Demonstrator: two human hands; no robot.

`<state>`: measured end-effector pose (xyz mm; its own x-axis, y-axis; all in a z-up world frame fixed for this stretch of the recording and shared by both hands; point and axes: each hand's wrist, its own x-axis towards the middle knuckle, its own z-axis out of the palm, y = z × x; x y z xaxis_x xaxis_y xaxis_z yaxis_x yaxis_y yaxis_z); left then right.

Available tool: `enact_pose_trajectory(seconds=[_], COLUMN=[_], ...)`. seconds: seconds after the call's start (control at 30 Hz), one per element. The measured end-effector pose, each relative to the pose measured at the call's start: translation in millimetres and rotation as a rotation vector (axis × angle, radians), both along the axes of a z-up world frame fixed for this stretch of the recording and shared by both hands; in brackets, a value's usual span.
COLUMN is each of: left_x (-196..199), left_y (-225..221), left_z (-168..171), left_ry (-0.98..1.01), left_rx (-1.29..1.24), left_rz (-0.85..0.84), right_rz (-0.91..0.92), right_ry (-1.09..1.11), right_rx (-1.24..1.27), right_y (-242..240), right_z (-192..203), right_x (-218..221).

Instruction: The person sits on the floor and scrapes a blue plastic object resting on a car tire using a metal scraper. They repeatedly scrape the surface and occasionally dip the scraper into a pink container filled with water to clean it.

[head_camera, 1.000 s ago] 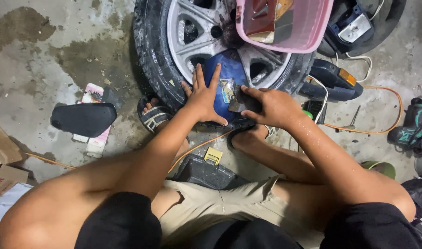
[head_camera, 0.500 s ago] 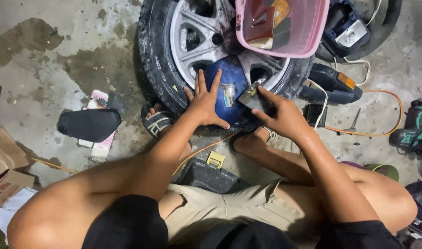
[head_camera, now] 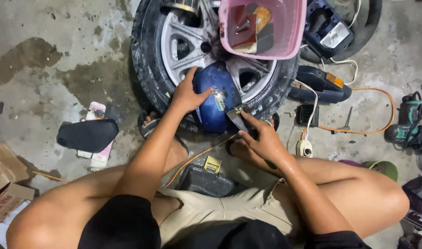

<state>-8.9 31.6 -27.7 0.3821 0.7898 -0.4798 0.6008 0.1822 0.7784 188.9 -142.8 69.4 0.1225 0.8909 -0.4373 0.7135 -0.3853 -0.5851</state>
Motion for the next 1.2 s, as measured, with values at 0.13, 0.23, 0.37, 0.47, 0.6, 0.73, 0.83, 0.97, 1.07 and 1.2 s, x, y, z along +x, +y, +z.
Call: enact_pose_trajectory(seconds=[0.13,0.23,0.37,0.47,0.6,0.73,0.83,0.97,1.07,1.2], left_x=[-1.4,-5.4,-12.5,-12.7,-16.3,-22.6,-21.9,-19.3,-20.4,-18.2], left_y=[-5.9,-13.8,-19.2,-24.1,-32.9,-35.3,-39.6,-34.1,-36.7,-34.4], left_z=[-1.8,22.0,41.5,53.3,31.2,23.3,19.6,15.8,13.5,16.1], left_ry=[-0.066,-0.07,0.237,0.421,0.243,0.158,0.181,0.197,0.213,0.207], left_rx=[-0.109,-0.252,-0.111,0.196,0.489,0.263,0.251,0.259,0.237,0.211], left_rz=[0.049,0.125,-0.115,-0.272,-0.459,-0.54,-0.568,-0.548,-0.543,-0.542], right_rz=[-0.007,-0.01,-0.008,0.032,0.175,0.219,0.213,0.281,0.272,0.256], right_ry=[0.019,-0.027,-0.053,-0.101,-0.208,-0.224,-0.227,-0.321,-0.315,-0.332], right_rx=[0.007,-0.022,-0.051,-0.063,-0.071,-0.07,-0.072,-0.086,-0.098,-0.099], right_y=[-2.2,-3.8,-6.6,-5.7,5.4,9.7,10.2,12.2,11.1,14.6], right_z=[-2.6,-11.5,-20.0,-21.2,5.7,-12.9,-23.4,-21.7,-28.8,-16.6], right_x=[-1.0,-0.8,-2.3,-2.8,-4.2,2.2,0.6,1.9,-2.6,-5.7])
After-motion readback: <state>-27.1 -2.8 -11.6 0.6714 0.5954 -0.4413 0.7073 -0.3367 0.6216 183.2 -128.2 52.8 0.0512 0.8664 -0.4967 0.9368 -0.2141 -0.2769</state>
